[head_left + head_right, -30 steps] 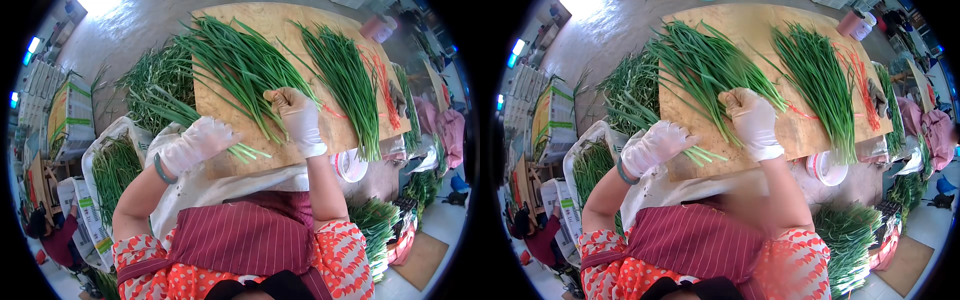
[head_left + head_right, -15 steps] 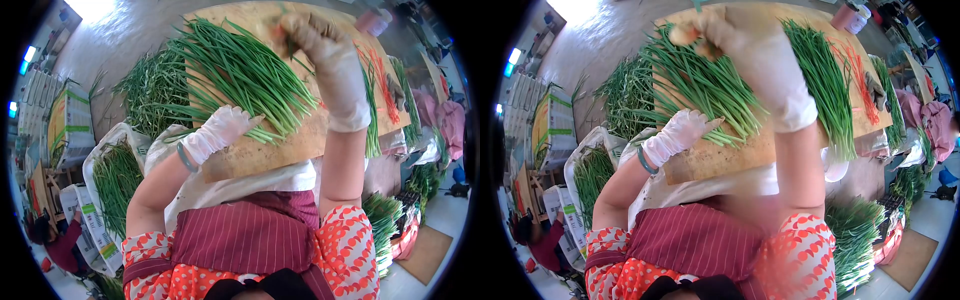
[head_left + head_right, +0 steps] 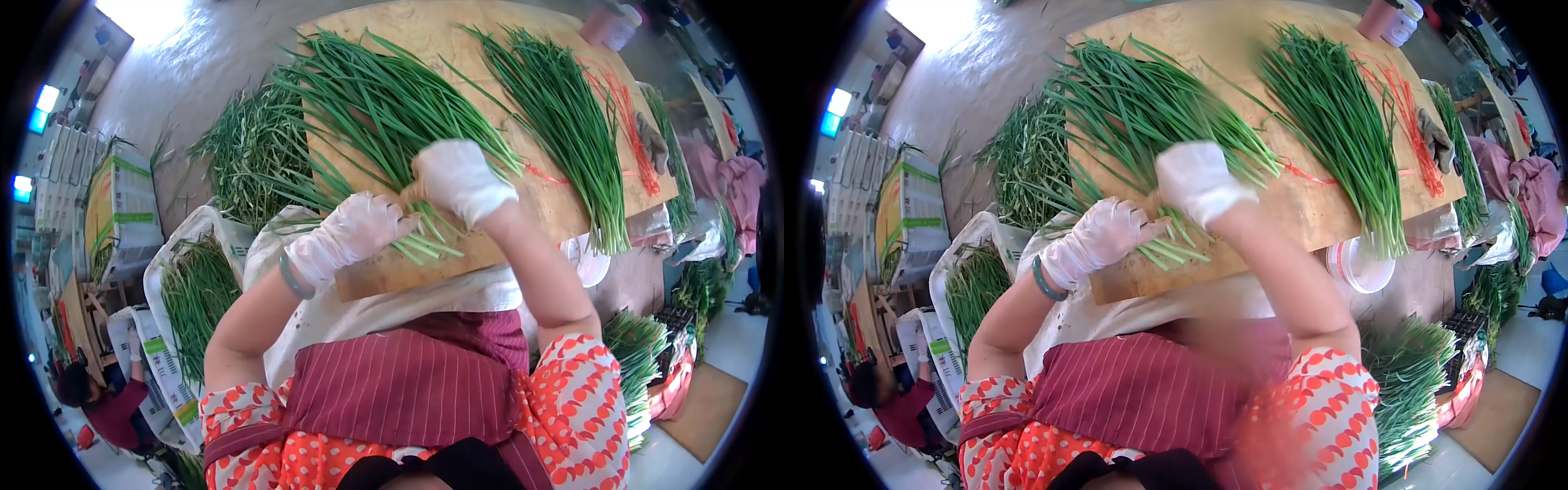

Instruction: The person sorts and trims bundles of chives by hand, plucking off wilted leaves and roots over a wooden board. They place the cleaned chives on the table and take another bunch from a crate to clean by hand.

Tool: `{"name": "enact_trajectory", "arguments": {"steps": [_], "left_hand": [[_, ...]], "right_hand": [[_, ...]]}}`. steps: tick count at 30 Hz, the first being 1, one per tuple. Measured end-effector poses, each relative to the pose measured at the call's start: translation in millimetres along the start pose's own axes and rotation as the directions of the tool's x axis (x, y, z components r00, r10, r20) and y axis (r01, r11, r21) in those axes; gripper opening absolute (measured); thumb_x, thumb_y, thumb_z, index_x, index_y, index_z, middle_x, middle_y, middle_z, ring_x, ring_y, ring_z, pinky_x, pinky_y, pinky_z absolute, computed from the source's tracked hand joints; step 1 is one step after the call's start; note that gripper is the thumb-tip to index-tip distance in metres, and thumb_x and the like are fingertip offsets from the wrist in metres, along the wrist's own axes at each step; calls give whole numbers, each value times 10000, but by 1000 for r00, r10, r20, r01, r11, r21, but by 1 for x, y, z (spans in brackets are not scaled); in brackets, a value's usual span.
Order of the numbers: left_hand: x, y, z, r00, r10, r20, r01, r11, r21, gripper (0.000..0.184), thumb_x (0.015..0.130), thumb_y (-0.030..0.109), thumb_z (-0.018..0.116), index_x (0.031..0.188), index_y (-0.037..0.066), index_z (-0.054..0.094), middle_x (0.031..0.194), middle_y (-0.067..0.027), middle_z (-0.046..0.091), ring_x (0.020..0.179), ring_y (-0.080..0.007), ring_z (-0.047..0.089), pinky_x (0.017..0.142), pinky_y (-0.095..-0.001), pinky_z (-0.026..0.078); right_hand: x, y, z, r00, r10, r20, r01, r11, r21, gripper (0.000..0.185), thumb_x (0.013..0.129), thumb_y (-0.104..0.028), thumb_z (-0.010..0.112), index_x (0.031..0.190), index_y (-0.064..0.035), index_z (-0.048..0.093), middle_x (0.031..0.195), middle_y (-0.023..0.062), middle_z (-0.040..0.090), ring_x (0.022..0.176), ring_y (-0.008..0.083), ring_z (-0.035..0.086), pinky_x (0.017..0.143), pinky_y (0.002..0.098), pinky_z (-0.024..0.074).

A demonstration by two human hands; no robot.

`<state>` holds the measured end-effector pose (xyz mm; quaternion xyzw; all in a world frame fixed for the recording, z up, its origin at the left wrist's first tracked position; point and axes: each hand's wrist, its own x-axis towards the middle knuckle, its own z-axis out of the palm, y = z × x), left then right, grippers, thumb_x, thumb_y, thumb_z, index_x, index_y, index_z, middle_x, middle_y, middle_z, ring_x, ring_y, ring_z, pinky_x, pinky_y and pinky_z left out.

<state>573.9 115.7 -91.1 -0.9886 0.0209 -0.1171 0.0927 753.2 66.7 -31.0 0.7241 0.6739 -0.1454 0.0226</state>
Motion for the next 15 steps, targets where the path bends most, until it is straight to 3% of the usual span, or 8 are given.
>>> {"name": "enact_trajectory", "arguments": {"steps": [1, 3, 4, 6, 10, 12, 15], "left_hand": [[-1, -1, -4, 1000, 23, 8, -23, 1000, -20, 336, 737, 165, 528, 1063, 198, 603, 712, -5, 503, 689, -165, 539, 565, -295, 445], [-4, -2, -6, 999, 48, 13, -47, 998, -40, 291, 732, 176, 532, 1011, 198, 614, 713, -2, 503, 695, -164, 538, 570, -292, 444], [-7, -1, -6, 998, 57, 11, -56, 998, -20, 266, 728, 181, 536, 982, 197, 616, 712, 2, 502, 698, -163, 538, 575, -292, 444], [-12, 0, -6, 998, 67, 13, -67, 998, -2, 242, 724, 187, 540, 952, 196, 617, 711, 6, 501, 702, -162, 538, 580, -293, 444], [-23, 1, -3, 1000, 19, 13, -20, 999, 29, 250, 716, 183, 546, 955, 196, 618, 709, 9, 496, 699, -160, 535, 580, -292, 444], [-26, 0, -2, 1000, 10, 16, -11, 998, 55, 250, 715, 181, 546, 954, 193, 618, 710, 8, 495, 699, -160, 535, 581, -291, 443], [-28, 0, -4, 999, 32, 4, -32, 998, 62, 260, 712, 179, 545, 962, 184, 615, 709, 5, 487, 690, -160, 529, 583, -290, 440]], "right_hand": [[-8, -1, 15, 1000, 27, 15, -28, 999, 35, 395, 650, -469, 714, 757, -91, 674, 757, 124, 645, 765, 299, 628, 679, 399, 480], [-22, -3, 35, 984, 39, -172, -15, 990, 139, 362, 666, -416, 716, 808, -88, 659, 761, 115, 639, 738, 302, 622, 651, 405, 473], [-24, -1, 42, 985, 37, -171, -14, 990, 138, 362, 666, -416, 716, 808, -88, 659, 761, 115, 639, 738, 302, 622, 651, 405, 473], [-29, 2, 52, 909, 130, -396, -4, 953, 303, 312, 696, -353, 708, 841, -86, 639, 768, 111, 632, 737, 292, 617, 648, 398, 467], [-41, -7, 51, 849, 113, -516, 52, 954, 294, 283, 700, -311, 703, 783, -70, 578, 742, 97, 595, 720, 261, 606, 628, 386, 461], [-35, -12, 64, 833, -41, -552, 74, 997, 38, 205, 726, -272, 661, 767, -96, 566, 713, 74, 570, 671, 250, 592, 614, 377, 447], [-20, -17, 91, 840, -7, -542, -57, 993, -101, 156, 731, -251, 619, 772, -114, 556, 717, 60, 559, 650, 231, 584, 596, 364, 432]]}}
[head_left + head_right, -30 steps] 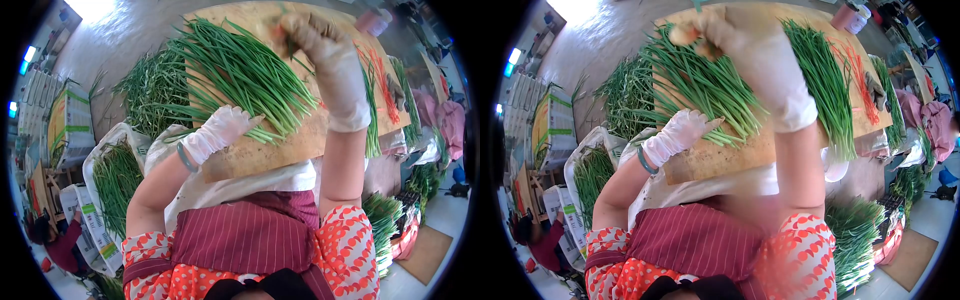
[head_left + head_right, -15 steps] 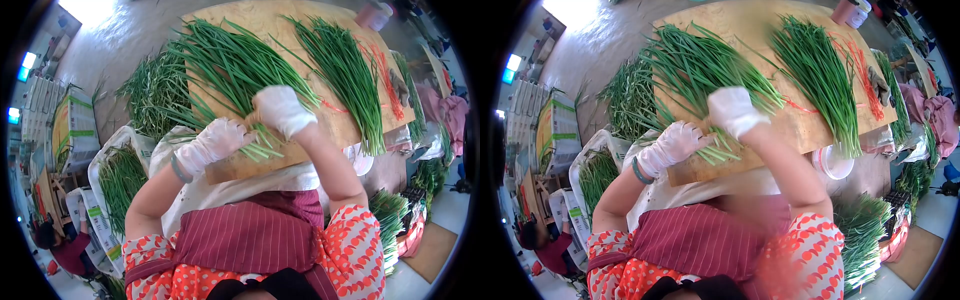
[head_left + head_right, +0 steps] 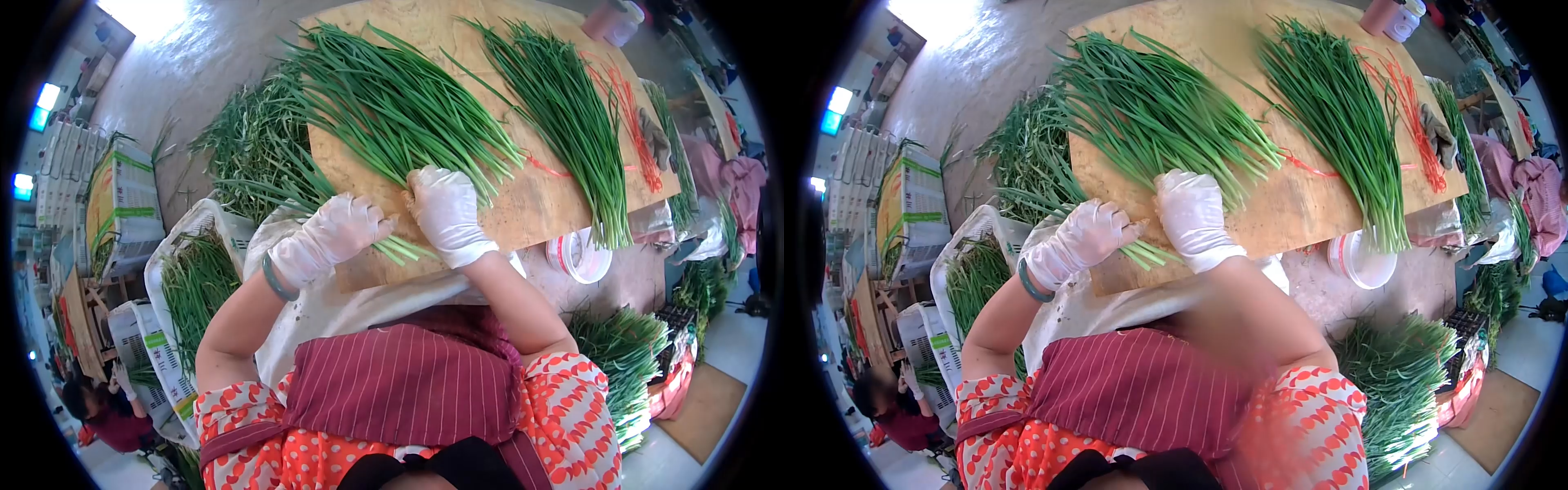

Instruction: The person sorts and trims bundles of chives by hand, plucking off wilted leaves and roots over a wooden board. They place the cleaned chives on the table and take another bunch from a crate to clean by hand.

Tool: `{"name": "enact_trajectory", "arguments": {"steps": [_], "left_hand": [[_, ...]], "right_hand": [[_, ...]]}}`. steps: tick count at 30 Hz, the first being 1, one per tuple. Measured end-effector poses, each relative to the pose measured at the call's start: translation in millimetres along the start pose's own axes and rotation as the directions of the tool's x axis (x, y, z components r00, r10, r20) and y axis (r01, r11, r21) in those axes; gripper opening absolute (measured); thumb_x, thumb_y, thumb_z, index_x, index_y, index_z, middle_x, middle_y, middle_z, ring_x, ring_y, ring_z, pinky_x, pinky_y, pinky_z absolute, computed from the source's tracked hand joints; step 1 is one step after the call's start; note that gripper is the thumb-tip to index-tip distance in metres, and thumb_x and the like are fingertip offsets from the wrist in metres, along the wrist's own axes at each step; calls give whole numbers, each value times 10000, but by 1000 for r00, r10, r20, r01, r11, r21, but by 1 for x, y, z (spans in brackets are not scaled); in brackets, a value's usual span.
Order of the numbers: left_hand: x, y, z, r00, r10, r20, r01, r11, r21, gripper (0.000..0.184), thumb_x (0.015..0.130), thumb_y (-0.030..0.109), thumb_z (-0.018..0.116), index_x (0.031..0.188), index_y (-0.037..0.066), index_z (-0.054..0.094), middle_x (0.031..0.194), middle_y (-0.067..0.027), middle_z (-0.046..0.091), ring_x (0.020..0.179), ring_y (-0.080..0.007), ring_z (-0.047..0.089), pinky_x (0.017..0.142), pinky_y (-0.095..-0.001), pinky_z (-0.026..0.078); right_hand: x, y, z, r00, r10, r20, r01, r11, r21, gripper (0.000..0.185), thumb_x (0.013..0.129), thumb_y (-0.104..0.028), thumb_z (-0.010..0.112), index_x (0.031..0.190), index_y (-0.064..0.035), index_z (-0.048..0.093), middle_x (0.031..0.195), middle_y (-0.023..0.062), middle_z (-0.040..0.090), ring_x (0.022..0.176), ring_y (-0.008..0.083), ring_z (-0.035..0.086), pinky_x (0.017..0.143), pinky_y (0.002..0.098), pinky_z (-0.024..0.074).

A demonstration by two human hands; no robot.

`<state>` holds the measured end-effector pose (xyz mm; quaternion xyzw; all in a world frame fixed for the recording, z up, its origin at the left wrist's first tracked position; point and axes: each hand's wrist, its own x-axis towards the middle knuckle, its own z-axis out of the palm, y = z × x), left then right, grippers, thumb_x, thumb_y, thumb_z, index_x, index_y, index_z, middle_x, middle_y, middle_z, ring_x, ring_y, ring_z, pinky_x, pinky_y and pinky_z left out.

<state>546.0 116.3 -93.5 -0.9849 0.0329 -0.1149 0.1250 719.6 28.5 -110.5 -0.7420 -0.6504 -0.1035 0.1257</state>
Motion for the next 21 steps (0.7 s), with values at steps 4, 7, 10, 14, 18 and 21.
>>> {"name": "enact_trajectory", "arguments": {"steps": [4, 7, 10, 14, 18, 21], "left_hand": [[-1, -2, -5, 1000, -22, -11, 22, 1000, 17, 288, 707, 177, 543, 986, 171, 611, 703, 1, 475, 678, -162, 518, 583, -295, 438], [1, -2, -6, 996, -67, -53, 68, 998, 15, 304, 706, 161, 542, 1003, 154, 608, 697, -4, 471, 671, -169, 513, 580, -300, 438], [6, 1, -5, 984, -148, -99, 151, 988, 33, 362, 716, 141, 535, 1074, 147, 594, 698, -4, 480, 671, -164, 511, 575, -296, 436], [13, 3, 4, 952, -225, -206, 224, 974, -30, 407, 738, 112, 519, 1141, 135, 574, 698, -7, 491, 676, -161, 508, 577, -292, 440], [26, 3, 3, 961, -222, -162, 209, 973, -96, 354, 743, 108, 526, 1089, 128, 595, 705, -9, 497, 680, -175, 510, 574, -297, 441], [30, 3, 13, 983, -154, -103, 157, 987, 25, 287, 731, 130, 547, 1008, 125, 618, 705, -7, 495, 699, -184, 510, 579, -307, 443]], "right_hand": [[2, -3, -6, 997, 64, -35, -61, 994, 94, 118, 737, -236, 600, 723, -120, 588, 694, 69, 589, 639, 244, 597, 584, 364, 442], [-3, 3, -12, 987, 158, -40, -131, 914, 384, 126, 748, -233, 610, 726, -110, 619, 707, 88, 615, 661, 274, 609, 599, 394, 462], [-11, 4, -30, 964, 265, 9, -235, 839, 490, 112, 747, -214, 633, 764, -103, 635, 737, 105, 622, 691, 302, 608, 620, 418, 474], [-22, 7, -40, 969, 242, -48, -173, 806, 566, 96, 737, -174, 646, 759, -82, 629, 736, 121, 616, 682, 324, 597, 618, 422, 470], [-31, 10, -46, 994, 17, -111, 55, 788, 613, 121, 724, -57, 640, 823, -51, 572, 748, 128, 576, 693, 333, 568, 600, 405, 454], [-40, 10, -41, 976, -93, -198, 206, 692, 691, 143, 706, -25, 625, 827, -52, 553, 752, 114, 569, 695, 321, 564, 600, 391, 452]]}}
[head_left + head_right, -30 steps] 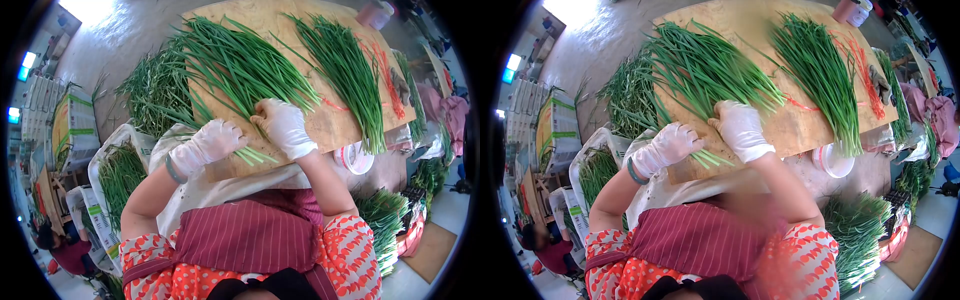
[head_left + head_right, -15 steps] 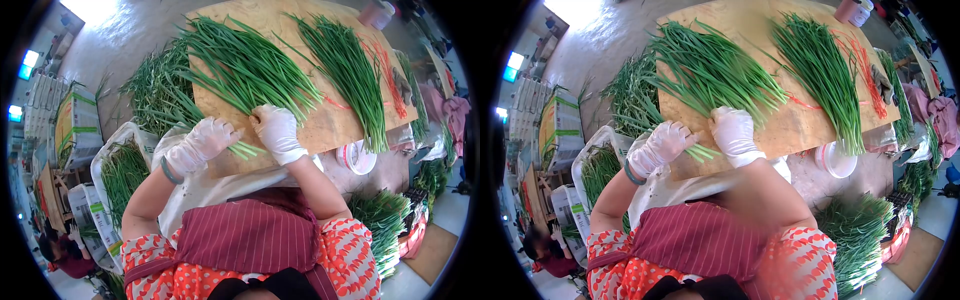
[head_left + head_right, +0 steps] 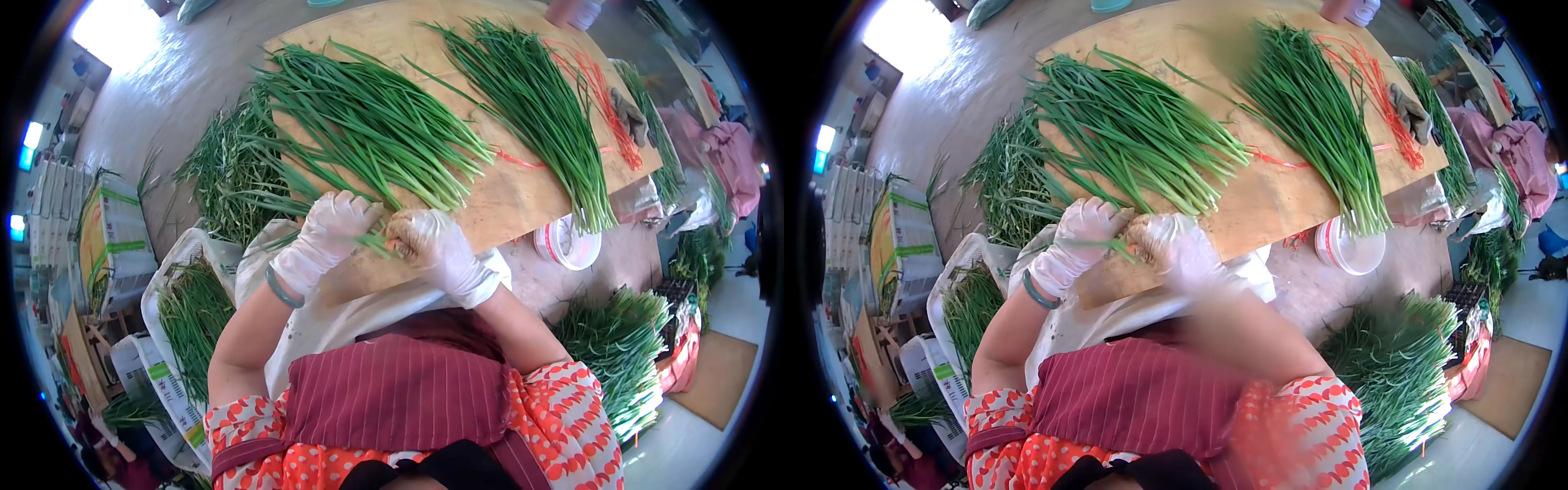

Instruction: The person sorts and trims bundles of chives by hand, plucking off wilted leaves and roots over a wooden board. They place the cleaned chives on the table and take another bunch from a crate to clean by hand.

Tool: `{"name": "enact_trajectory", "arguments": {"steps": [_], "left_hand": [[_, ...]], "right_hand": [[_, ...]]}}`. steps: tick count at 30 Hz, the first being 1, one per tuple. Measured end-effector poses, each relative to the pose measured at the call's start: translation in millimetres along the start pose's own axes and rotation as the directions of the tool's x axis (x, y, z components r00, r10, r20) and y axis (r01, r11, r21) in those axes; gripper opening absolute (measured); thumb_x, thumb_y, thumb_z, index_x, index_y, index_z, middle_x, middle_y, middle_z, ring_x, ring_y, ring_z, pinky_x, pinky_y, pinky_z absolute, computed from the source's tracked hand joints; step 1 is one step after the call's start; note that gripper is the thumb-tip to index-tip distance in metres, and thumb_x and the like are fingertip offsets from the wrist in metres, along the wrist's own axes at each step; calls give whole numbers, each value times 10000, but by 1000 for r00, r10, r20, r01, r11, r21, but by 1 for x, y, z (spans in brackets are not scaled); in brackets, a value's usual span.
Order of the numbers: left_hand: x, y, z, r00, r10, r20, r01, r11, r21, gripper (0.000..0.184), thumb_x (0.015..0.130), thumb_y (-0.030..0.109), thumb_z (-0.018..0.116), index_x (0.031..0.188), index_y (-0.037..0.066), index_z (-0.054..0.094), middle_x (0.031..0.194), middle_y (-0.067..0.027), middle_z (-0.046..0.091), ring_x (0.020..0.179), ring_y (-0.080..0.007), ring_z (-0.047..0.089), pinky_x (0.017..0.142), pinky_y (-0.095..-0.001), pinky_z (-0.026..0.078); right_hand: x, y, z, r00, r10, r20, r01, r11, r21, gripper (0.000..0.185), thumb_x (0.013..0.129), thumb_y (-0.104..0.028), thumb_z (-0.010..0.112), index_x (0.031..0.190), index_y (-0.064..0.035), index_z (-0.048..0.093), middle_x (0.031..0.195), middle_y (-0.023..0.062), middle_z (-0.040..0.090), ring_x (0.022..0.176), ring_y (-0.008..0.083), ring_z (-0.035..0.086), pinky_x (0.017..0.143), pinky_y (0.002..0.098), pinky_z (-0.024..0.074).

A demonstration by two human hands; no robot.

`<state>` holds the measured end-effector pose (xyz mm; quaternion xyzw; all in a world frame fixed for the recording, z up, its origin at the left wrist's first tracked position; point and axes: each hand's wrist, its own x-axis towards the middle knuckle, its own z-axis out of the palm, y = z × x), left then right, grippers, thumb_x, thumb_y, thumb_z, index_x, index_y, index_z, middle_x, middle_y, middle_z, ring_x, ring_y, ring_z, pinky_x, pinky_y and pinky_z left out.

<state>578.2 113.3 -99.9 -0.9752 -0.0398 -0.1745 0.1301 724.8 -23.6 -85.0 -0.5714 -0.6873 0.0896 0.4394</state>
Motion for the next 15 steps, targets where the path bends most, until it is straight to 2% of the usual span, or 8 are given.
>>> {"name": "enact_trajectory", "arguments": {"steps": [4, 6, 7, 9, 10, 11, 13, 15], "left_hand": [[-1, -14, 1, 1000, 0, -13, 0, 1000, -12, 234, 704, 163, 575, 931, 139, 628, 698, -3, 488, 727, -184, 513, 585, -320, 448], [-7, -27, 7, 999, -23, 49, 24, 1000, -7, 267, 675, 164, 587, 938, 149, 632, 766, -23, 520, 743, -208, 533, 614, -328, 459], [-4, -30, 7, 999, -26, 46, 26, 1000, -1, 267, 675, 164, 587, 938, 149, 632, 766, -23, 520, 743, -208, 533, 614, -328, 459], [1, -37, 0, 985, -5, 175, 4, 1000, 4, 265, 650, 159, 586, 913, 142, 618, 779, -20, 522, 742, -207, 531, 621, -335, 459], [17, -34, -17, 994, 105, 18, -106, 994, 39, 260, 643, 163, 580, 901, 139, 604, 808, -24, 534, 737, -198, 530, 627, -327, 458], [27, -28, -21, 994, 105, 20, -106, 993, 42, 260, 643, 163, 580, 901, 139, 604, 808, -24, 534, 737, -198, 530, 627, -327, 458], [44, -20, -25, 977, 209, -41, -206, 977, 60, 189, 662, 180, 578, 847, 141, 587, 844, -20, 490, 846, -189, 505, 621, -302, 452], [49, -18, -10, 972, 225, -72, -222, 974, 45, 211, 667, 176, 581, 874, 137, 586, 940, -32, 499, 964, -204, 491, 709, -329, 460]], "right_hand": [[1, -20, -29, 1000, -16, -17, 16, 1000, 21, 120, 735, -30, 618, 838, -48, 559, 754, 106, 572, 686, 311, 564, 591, 366, 450], [6, -26, -44, 995, 81, 51, -93, 949, 303, 98, 780, -63, 611, 869, -62, 573, 768, 102, 580, 689, 270, 574, 603, 328, 449], [18, -31, -53, 996, 74, 49, -85, 949, 303, 98, 780, -63, 611, 869, -62, 573, 768, 102, 580, 689, 270, 574, 603, 328, 449], [52, -36, -73, 963, 166, 212, -189, 978, 91, 174, 820, -107, 602, 989, -64, 593, 827, 111, 612, 712, 238, 595, 644, 320, 460], [75, -34, -72, 982, 169, 86, -179, 977, 119, 170, 811, -108, 596, 973, -56, 591, 838, 134, 622, 759, 290, 600, 663, 355, 468], [100, -28, -67, 985, 170, -41, -163, 976, 144, 167, 802, -108, 590, 958, -48, 589, 848, 157, 632, 807, 341, 605, 682, 390, 476], [136, -1, -67, 988, 123, -90, -115, 989, 90, 206, 823, -147, 575, 1001, -44, 587, 908, 162, 641, 850, 361, 603, 714, 415, 481], [155, 43, -63, 986, 139, -94, -157, 964, -213, 422, 838, -223, 611, 1214, -60, 507, 945, 153, 646, 873, 294, 624, 739, 366, 478]]}}
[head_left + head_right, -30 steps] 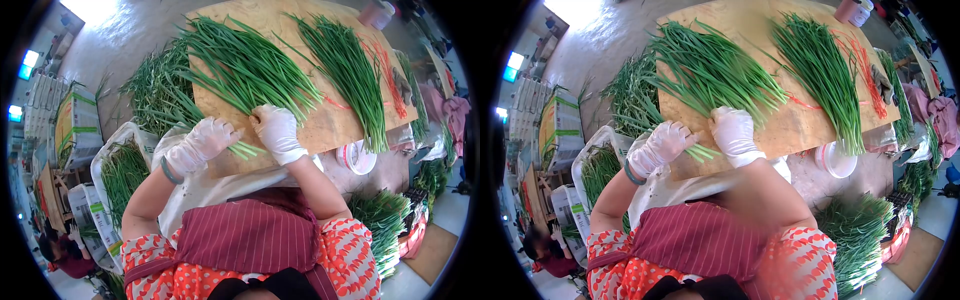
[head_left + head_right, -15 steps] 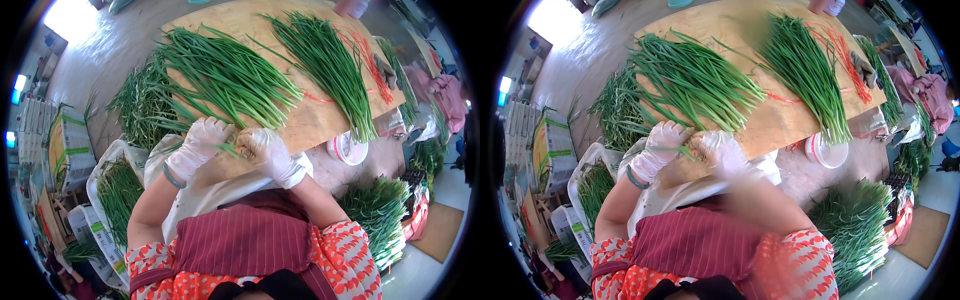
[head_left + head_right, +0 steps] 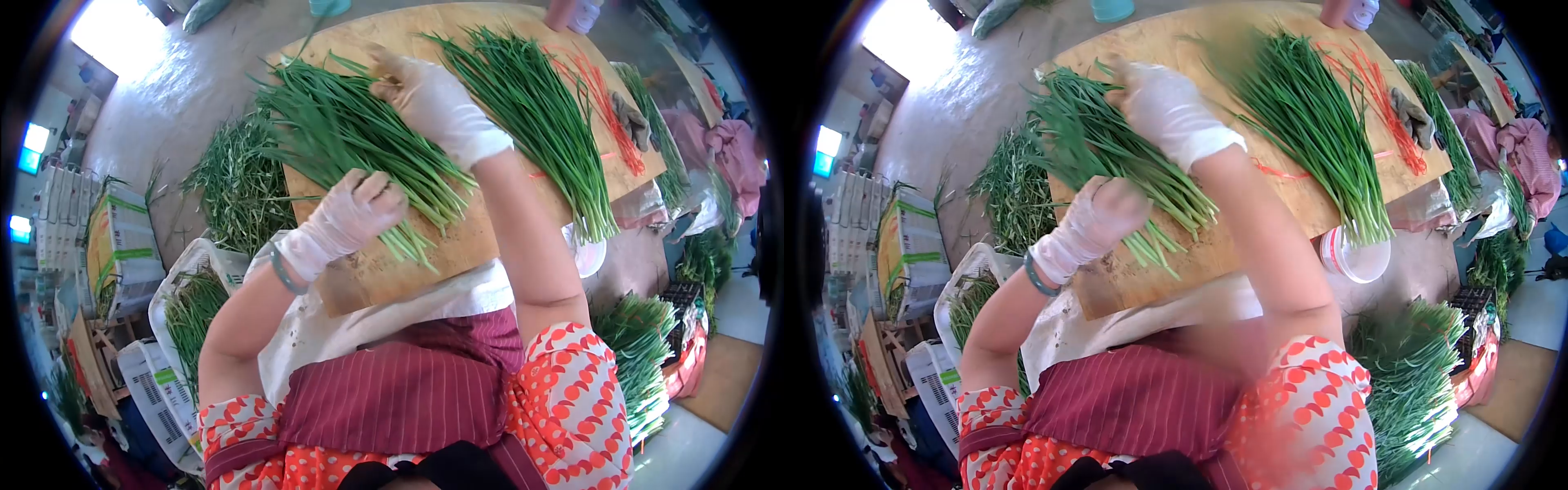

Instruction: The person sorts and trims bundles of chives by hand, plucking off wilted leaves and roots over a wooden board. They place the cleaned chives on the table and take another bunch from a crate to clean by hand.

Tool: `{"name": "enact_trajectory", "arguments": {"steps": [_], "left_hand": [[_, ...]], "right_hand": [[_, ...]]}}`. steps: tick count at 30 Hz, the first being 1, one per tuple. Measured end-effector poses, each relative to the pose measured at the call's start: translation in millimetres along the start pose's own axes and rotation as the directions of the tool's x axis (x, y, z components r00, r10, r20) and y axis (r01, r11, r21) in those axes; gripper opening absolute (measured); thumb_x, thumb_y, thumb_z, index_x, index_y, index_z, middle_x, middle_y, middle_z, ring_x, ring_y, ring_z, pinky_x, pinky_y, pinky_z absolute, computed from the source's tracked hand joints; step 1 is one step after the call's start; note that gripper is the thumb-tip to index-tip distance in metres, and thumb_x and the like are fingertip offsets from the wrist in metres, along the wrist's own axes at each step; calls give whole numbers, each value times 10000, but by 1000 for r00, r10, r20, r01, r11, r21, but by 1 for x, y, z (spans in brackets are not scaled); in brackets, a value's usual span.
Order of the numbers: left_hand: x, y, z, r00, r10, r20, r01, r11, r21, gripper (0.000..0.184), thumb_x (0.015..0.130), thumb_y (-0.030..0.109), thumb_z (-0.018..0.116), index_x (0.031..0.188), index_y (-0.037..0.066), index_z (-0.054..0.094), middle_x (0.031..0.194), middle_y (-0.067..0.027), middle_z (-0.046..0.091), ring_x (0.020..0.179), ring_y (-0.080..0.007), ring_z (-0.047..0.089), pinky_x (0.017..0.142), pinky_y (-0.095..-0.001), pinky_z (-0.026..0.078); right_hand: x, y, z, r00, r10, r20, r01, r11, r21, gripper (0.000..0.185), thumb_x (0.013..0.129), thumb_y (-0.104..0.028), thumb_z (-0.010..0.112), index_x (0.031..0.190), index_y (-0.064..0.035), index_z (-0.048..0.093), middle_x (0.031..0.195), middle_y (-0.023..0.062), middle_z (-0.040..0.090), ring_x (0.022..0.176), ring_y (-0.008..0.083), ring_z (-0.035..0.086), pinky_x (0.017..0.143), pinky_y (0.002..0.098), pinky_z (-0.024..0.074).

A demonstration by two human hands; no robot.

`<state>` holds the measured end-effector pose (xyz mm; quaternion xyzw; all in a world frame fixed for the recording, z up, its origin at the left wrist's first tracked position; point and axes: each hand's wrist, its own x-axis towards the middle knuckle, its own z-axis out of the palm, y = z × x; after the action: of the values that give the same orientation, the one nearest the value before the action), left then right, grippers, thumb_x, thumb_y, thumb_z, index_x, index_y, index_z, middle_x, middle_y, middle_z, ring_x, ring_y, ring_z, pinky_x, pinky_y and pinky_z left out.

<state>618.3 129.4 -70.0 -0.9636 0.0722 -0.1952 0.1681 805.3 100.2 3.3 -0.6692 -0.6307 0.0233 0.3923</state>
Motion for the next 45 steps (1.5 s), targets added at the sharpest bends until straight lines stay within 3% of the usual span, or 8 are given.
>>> {"name": "enact_trajectory", "arguments": {"steps": [5, 11, 13, 14, 20, 28, 37, 45], "left_hand": [[-2, 13, 8, 973, -213, 94, 232, 913, -335, 472, 621, 141, 653, 1087, 142, 577, 1202, -112, 469, 1209, -324, 386, 988, -464, 348], [-27, 19, -2, 863, -421, 279, 501, 786, -361, 611, 552, 32, 648, 1147, 123, 540, 1344, -103, 369, 1307, -353, 262, 1071, -489, 244], [-39, 28, -6, 841, -469, 270, 539, 765, -352, 607, 548, 23, 644, 1138, 125, 545, 1345, -100, 368, 1307, -352, 264, 1072, -480, 246], [-44, 33, -8, 819, -514, 254, 573, 743, -345, 603, 544, 15, 639, 1129, 127, 550, 1345, -97, 367, 1306, -351, 267, 1072, -472, 248], [-47, 39, -16, 777, -565, 276, 629, 706, -325, 818, 523, -104, 566, 1290, 161, 460, 1351, -106, 375, 1294, -353, 297, 1056, -444, 289], [-39, 44, 0, 720, -642, 263, 692, 639, -334, 820, 601, -19, 631, 1357, 96, 336, 1387, -145, 314, 1321, -372, 234, 1092, -439, 216], [-39, 34, -12, 696, -666, 270, 697, 533, -480, 937, 605, 33, 739, 1402, 87, 251, 1441, -160, 232, 1347, -361, 191, 1098, -421, 224], [-45, 72, -43, 579, -809, 100, 651, 385, -654, 694, 704, 18, 665, 1339, 92, 396, 1367, -152, 371, 1301, -344, 303, 1058, -391, 285]], "right_hand": [[-16, 48, 22, 879, 448, 163, -297, 781, -549, 481, 801, -406, 618, 1111, -43, 565, 940, 204, 636, 915, 346, 602, 789, 433, 466], [-36, 33, 48, 793, 391, 467, -304, 918, -253, 455, 816, -311, 615, 1142, 2, 560, 1061, 216, 611, 1011, 331, 581, 865, 388, 445], [-43, 40, 48, 755, 182, 631, -522, 749, 409, 521, 822, -287, 615, 1230, 14, 495, 1118, 210, 596, 1040, 318, 576, 910, 360, 418], [-45, 43, 47, 750, 180, 636, -526, 746, 409, 521, 822, -287, 615, 1230, 14, 495, 1118, 210, 596, 1040, 318, 576, 910, 360, 418], [-80, 47, 24, 902, 419, 107, -402, 904, -147, 586, 841, -333, 606, 1295, -6, 432, 1207, 223, 536, 1139, 358, 492, 965, 367, 378], [-116, -27, 40, 899, 266, 349, -149, 933, -328, 1207, 574, -606, 722, 1391, 71, 147, 1277, 364, 382, 1112, 456, 474, 901, 412, 439], [-122, -26, 58, 922, 351, 166, -234, 843, -484, 780, 740, -65, 563, 1406, 28, 167, 1216, 276, 462, 943, 341, 581, 772, 401, 507], [-99, -1, 59, 907, 408, 106, -306, 809, -502, 535, 854, -50, 394, 1372, 10, 273, 824, 189, 625, 710, 348, 618, 661, 438, 502]]}}
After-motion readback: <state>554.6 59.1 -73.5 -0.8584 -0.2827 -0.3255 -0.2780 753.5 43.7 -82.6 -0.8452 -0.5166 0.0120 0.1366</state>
